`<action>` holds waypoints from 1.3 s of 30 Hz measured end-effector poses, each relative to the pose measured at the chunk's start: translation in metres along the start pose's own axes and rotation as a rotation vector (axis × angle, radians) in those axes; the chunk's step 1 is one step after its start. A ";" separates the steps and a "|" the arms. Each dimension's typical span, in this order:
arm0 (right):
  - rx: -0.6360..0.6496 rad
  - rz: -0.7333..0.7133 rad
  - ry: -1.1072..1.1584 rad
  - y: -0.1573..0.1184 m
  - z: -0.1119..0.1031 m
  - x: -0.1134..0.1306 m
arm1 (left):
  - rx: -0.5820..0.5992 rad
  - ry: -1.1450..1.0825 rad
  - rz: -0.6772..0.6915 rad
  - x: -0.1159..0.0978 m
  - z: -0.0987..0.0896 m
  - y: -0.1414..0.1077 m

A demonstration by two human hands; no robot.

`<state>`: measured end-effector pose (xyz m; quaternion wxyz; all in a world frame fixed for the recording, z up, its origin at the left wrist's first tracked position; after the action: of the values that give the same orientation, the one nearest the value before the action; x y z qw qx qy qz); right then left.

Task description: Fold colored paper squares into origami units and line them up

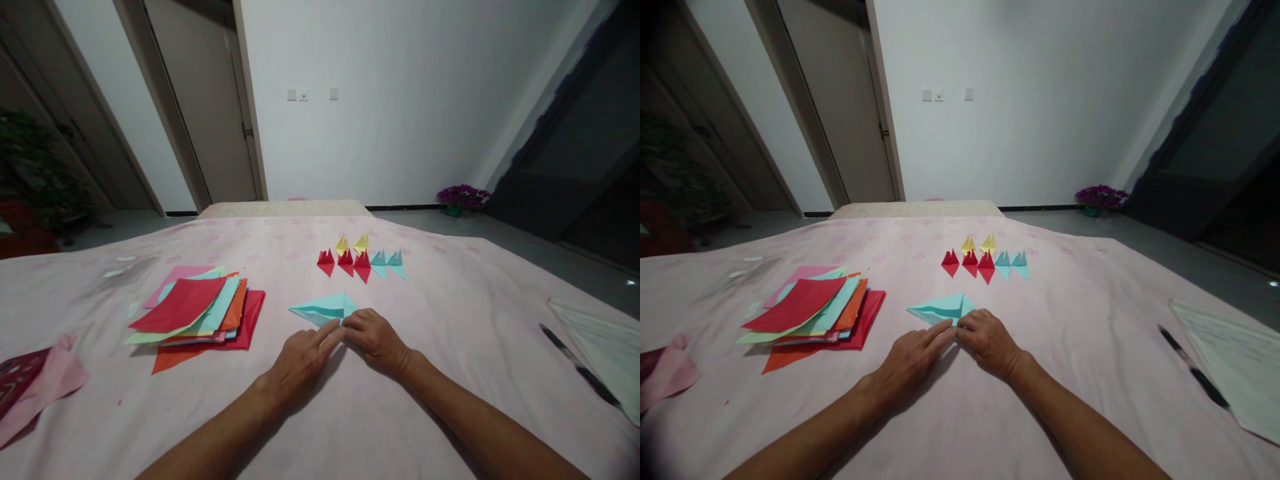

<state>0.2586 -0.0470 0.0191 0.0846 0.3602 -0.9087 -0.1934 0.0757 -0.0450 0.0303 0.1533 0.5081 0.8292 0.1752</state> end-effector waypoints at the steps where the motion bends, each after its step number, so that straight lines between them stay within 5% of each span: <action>1: 0.025 -0.024 0.010 0.001 0.002 0.001 | 0.029 0.003 -0.017 -0.001 0.001 0.006; 7: 0.056 -0.007 0.102 0.006 0.007 0.002 | 0.110 -0.031 -0.045 0.001 0.004 0.025; 14: 0.096 0.191 0.185 0.035 0.001 -0.017 | -0.004 -0.284 -0.200 0.039 0.000 -0.003; 20: 0.406 0.059 0.276 0.049 -0.012 -0.032 | -0.108 -0.623 -0.306 0.089 -0.004 -0.026; 24: 0.487 0.004 0.299 0.041 -0.006 -0.034 | -0.082 -0.726 -0.376 0.104 -0.002 -0.027; 33: 0.179 -0.125 0.336 0.034 0.005 -0.034 | -0.143 -0.900 -0.498 0.113 0.001 -0.024; 39: 0.080 -0.124 0.313 0.040 0.000 -0.029 | -0.211 -1.020 -0.542 0.115 0.002 -0.020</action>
<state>0.2546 -0.0009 0.0349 0.1987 0.4445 -0.8674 -0.1033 0.0106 0.0500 0.0111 0.6221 0.2798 0.7292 -0.0554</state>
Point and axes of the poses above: each hand's wrist, its own y-axis towards the middle knuckle, its own z-axis out of the palm, x = y × z, the point moved 4 cm from there along y, towards the middle knuckle, and after that the axes turned 2 degrees about -y, right-handed, at the moved point
